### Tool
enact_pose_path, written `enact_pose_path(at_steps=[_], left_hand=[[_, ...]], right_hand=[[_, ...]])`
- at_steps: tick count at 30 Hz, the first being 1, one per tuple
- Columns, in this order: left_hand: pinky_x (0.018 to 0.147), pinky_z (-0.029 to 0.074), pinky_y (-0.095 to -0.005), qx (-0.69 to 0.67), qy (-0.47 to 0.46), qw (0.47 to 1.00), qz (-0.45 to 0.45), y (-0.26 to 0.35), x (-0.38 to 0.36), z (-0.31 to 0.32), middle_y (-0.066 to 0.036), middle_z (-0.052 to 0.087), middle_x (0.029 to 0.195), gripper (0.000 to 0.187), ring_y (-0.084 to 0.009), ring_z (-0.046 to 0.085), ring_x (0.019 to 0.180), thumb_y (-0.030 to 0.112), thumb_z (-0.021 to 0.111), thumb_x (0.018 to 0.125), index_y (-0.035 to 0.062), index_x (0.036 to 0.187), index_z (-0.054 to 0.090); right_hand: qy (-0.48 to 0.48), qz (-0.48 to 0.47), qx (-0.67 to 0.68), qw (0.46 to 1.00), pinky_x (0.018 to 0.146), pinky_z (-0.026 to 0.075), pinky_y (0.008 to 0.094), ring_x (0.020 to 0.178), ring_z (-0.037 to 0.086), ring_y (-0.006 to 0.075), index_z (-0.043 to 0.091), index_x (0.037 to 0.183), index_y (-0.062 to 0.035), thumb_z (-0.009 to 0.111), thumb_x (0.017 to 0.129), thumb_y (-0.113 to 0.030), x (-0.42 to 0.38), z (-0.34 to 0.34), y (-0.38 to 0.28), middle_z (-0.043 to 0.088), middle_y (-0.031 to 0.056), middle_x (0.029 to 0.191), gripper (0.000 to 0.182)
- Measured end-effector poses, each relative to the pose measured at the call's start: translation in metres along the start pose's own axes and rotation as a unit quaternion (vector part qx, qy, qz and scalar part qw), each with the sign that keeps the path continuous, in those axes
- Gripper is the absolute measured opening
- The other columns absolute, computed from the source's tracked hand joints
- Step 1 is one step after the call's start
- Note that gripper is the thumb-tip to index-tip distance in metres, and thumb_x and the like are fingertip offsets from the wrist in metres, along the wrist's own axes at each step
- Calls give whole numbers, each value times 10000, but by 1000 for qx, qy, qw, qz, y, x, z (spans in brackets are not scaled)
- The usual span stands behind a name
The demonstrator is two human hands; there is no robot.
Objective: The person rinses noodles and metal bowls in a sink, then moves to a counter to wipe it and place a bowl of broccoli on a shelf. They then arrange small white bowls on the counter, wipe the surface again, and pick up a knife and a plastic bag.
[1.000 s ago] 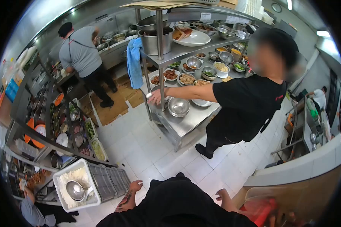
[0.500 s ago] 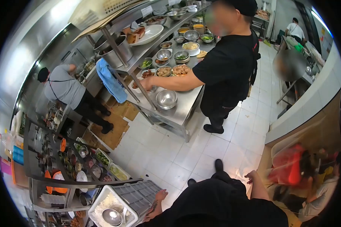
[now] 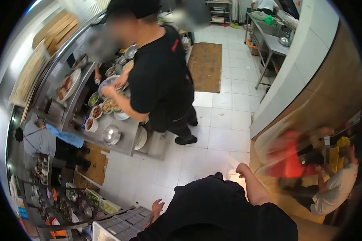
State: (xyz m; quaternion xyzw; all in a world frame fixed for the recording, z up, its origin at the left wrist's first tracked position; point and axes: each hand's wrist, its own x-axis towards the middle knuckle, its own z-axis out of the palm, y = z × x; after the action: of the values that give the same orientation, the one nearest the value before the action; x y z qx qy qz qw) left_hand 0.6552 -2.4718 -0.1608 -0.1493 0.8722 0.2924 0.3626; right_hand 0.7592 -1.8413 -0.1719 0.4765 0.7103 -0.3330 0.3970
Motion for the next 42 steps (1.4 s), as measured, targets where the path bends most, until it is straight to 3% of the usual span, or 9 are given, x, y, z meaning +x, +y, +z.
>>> enact_pose_path(at_steps=[9, 12, 14, 16, 18, 19, 21, 33, 42], left_hand=[[823, 535, -346, -135, -178, 967, 124, 93, 94, 70, -161, 662, 1167, 545, -230, 655, 998, 195, 727, 855, 110, 1368, 565], [699, 552, -320, -178, -218, 958, -57, 133, 107, 66, -110, 714, 974, 521, -185, 675, 794, 223, 709, 854, 121, 1349, 585], [616, 546, -297, -13, -143, 988, 60, 185, 84, 59, -71, 719, 846, 509, -163, 651, 648, 241, 697, 831, 157, 1326, 612], [619, 547, -300, 47, -121, 989, 70, 231, 94, 72, -74, 720, 849, 509, -167, 653, 651, 238, 695, 829, 159, 1325, 613], [623, 548, -302, 61, -114, 990, 61, 277, 118, 91, -77, 720, 853, 510, -172, 655, 654, 234, 693, 826, 161, 1324, 613], [624, 549, -304, 61, -113, 990, 61, 297, 127, 99, -78, 721, 854, 510, -174, 655, 655, 232, 692, 825, 162, 1324, 614], [628, 550, -307, 60, -108, 990, 62, 355, 145, 118, -81, 721, 858, 510, -178, 657, 658, 229, 690, 822, 164, 1323, 615], [647, 557, -323, -41, -48, 998, -8, 635, 217, 223, -98, 724, 878, 515, -203, 666, 675, 208, 677, 806, 178, 1317, 620], [662, 562, -336, -76, -62, 992, -76, 883, 271, 251, -111, 726, 894, 521, -222, 673, 688, 192, 668, 794, 187, 1313, 623]], right_hand=[[251, -457, 75, 850, 840, 536, 335, 968, 680, 236, 655, 1215, -89, 645, 866, -201, -88, -282, -149, 710, 164, 1048, 367], [149, -539, 161, 814, 843, 540, 347, 975, 682, 245, 635, 1235, -56, 594, 920, -174, -124, -378, -183, 705, 154, 1098, 339], [-218, -537, 422, 697, 875, 533, 400, 1059, 664, 284, 622, 1218, 3, 572, 923, -154, -93, -442, -183, 647, 228, 1190, 338], [113, -287, 483, 820, 840, 532, 410, 1047, 661, 301, 673, 1089, 36, 577, 907, -124, 71, -459, -173, 653, 255, 1143, 260], [595, -295, -154, 731, 707, 555, 398, 905, 693, 288, 709, 925, 12, 579, 894, -98, 144, -438, -134, 666, 227, 1088, 174], [375, -444, 36, 813, 565, 543, 391, 682, 689, 294, 697, 798, 9, 587, 875, -87, 191, -438, -111, 670, 204, 1006, 166], [-5, -202, 366, 909, 490, 554, 343, 600, 703, 259, 677, 970, -8, 562, 930, -154, 140, -443, -112, 704, 133, 874, 190], [2, -101, 362, 927, 575, 556, 382, 754, 678, 253, 659, 1119, -66, 592, 911, -252, 358, -652, -192, 641, 102, 1025, 286], [127, -554, 29, 822, 540, 509, 290, 707, 671, 149, 703, 1106, -86, 556, 858, -57, 435, -912, -588, 697, 55, 841, 290]])
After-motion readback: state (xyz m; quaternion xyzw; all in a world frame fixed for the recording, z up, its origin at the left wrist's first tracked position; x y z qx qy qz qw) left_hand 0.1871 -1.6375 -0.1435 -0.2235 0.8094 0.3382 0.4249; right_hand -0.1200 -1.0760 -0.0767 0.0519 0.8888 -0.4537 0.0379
